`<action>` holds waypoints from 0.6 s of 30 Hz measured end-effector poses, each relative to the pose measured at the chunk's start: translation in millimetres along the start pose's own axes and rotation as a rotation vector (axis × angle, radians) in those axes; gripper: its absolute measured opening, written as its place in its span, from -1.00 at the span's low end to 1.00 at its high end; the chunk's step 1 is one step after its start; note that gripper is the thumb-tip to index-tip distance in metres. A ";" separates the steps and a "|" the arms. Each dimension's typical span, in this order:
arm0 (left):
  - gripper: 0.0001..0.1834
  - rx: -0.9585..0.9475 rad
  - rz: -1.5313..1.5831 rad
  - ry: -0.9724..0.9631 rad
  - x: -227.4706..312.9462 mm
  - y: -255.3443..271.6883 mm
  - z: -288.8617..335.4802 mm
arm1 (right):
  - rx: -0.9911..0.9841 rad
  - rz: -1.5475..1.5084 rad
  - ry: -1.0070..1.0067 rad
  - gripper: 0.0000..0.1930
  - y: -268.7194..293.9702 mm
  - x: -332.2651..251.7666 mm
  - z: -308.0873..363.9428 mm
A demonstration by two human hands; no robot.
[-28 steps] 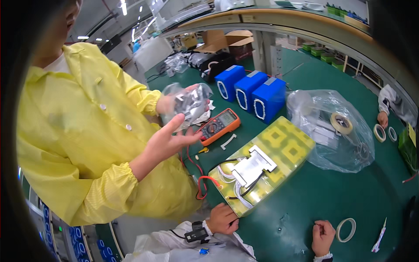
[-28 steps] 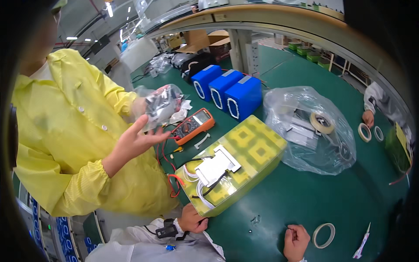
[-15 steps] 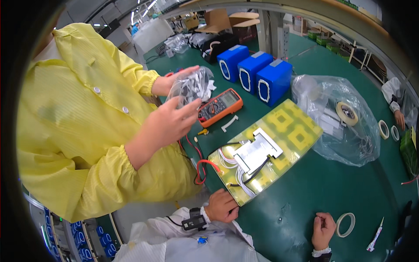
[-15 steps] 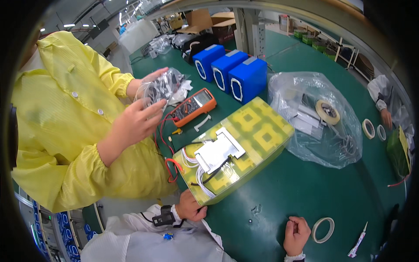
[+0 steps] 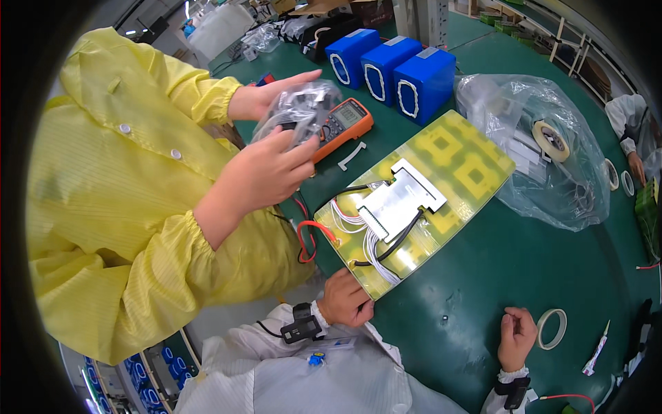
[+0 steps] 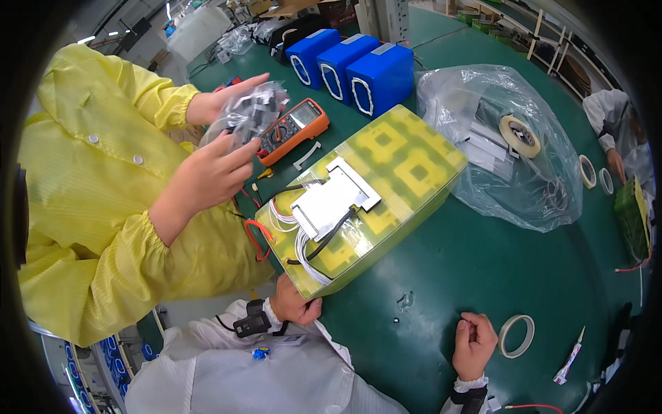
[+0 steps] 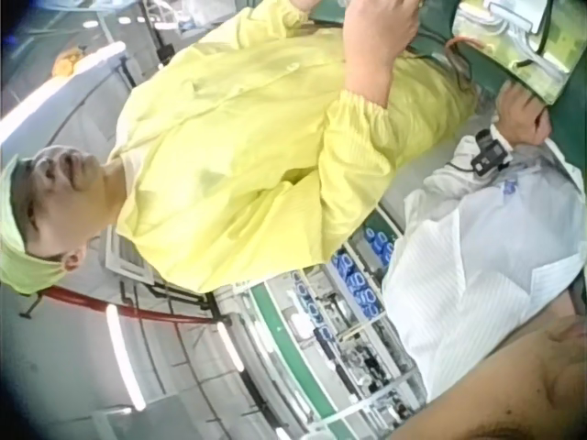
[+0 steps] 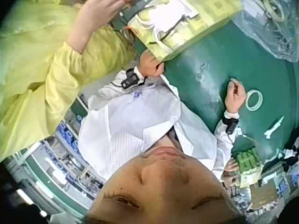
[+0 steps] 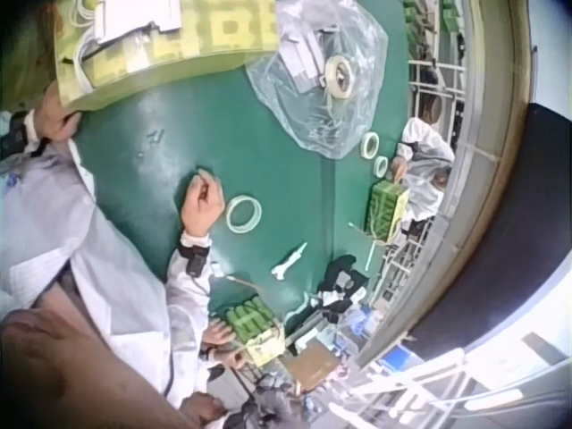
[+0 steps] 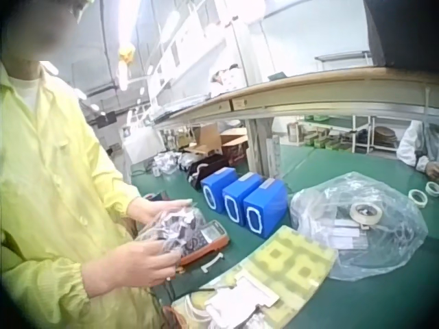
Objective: Collaborating with a colleague to test battery pack voltage using a multimeter and apply electrical components.
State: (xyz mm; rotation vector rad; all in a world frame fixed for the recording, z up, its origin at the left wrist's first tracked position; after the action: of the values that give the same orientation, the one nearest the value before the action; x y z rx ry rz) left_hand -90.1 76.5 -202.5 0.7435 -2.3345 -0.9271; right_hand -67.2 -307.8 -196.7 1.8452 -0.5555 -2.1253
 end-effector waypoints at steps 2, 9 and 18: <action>-0.72 -0.003 0.002 0.001 -0.6 -0.5 -1.2 | -0.002 -0.003 -0.003 -0.93 0.6 0.6 0.0; -0.71 -0.003 0.003 -0.007 -0.5 0.4 -0.8 | 0.002 -0.034 -0.004 -0.93 1.7 10.2 1.4; -0.67 -0.011 -0.015 0.018 -1.1 3.9 0.4 | -0.006 -0.035 -0.031 -0.92 -1.9 0.1 0.7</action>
State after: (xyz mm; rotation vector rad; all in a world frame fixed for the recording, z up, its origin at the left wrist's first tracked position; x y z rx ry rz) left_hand -90.8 79.8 -200.2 0.7623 -2.3098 -0.9348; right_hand -67.8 -306.0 -197.5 1.8345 -0.5275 -2.1793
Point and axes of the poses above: each hand's wrist, its own z-axis away from the middle knuckle, its own y-axis out of the back of the hand, x = y × z, the point moved 1 cm from there along -z, towards the middle knuckle, and after that the axes turned 12 degrees about -y, right-handed, at the moved point
